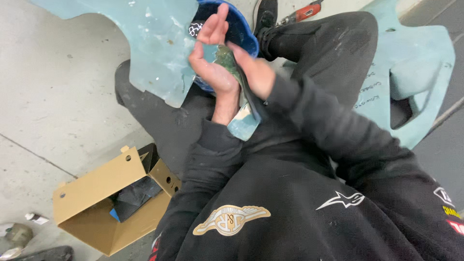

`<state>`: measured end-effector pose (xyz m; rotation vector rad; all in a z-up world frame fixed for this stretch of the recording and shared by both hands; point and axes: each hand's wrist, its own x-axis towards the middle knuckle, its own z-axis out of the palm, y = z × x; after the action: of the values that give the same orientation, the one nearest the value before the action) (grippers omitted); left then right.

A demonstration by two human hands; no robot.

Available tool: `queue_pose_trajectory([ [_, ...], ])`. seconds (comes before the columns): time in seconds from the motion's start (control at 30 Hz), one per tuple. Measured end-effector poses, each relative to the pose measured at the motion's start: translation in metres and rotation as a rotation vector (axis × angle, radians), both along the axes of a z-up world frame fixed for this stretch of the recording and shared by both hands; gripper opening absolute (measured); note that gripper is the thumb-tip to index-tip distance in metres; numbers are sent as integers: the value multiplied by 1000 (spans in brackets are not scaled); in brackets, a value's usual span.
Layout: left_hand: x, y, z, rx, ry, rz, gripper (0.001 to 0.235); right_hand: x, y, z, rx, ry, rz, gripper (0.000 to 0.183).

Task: The person scrubs a light blue plastic motorcycle fairing with a blue sponge, dipping it into a bucket of water and repeatedly rubbing the surface to remove residue.

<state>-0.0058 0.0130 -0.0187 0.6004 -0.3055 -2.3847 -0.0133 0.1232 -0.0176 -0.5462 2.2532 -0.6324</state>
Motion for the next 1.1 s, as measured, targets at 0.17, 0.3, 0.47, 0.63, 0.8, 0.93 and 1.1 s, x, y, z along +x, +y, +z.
queue_pose_trajectory([
  [0.17, 12, -8, 15, -155, -1, -95, 54, 53, -3, 59, -511, -391, -462, 60],
  [0.3, 11, 0, 14, -249, 56, -69, 56, -15, -17, 9, -161, -286, -324, 71],
  [0.47, 8, -6, 9, -164, 25, -70, 56, 29, -7, 45, -269, -310, -409, 66],
  [0.63, 11, -5, 20, -237, 7, -90, 54, 29, -4, 40, -533, -324, -448, 58],
  [0.8, 12, -8, 12, -349, -45, -76, 58, -27, -33, 19, -203, -202, -169, 70],
  [0.93, 12, -9, 17, -212, -147, -94, 55, 34, 1, 42, -441, -426, -401, 61],
  [1.1, 18, -11, 30, -455, -229, -167, 52, 8, -9, -1, -407, -291, -417, 59],
])
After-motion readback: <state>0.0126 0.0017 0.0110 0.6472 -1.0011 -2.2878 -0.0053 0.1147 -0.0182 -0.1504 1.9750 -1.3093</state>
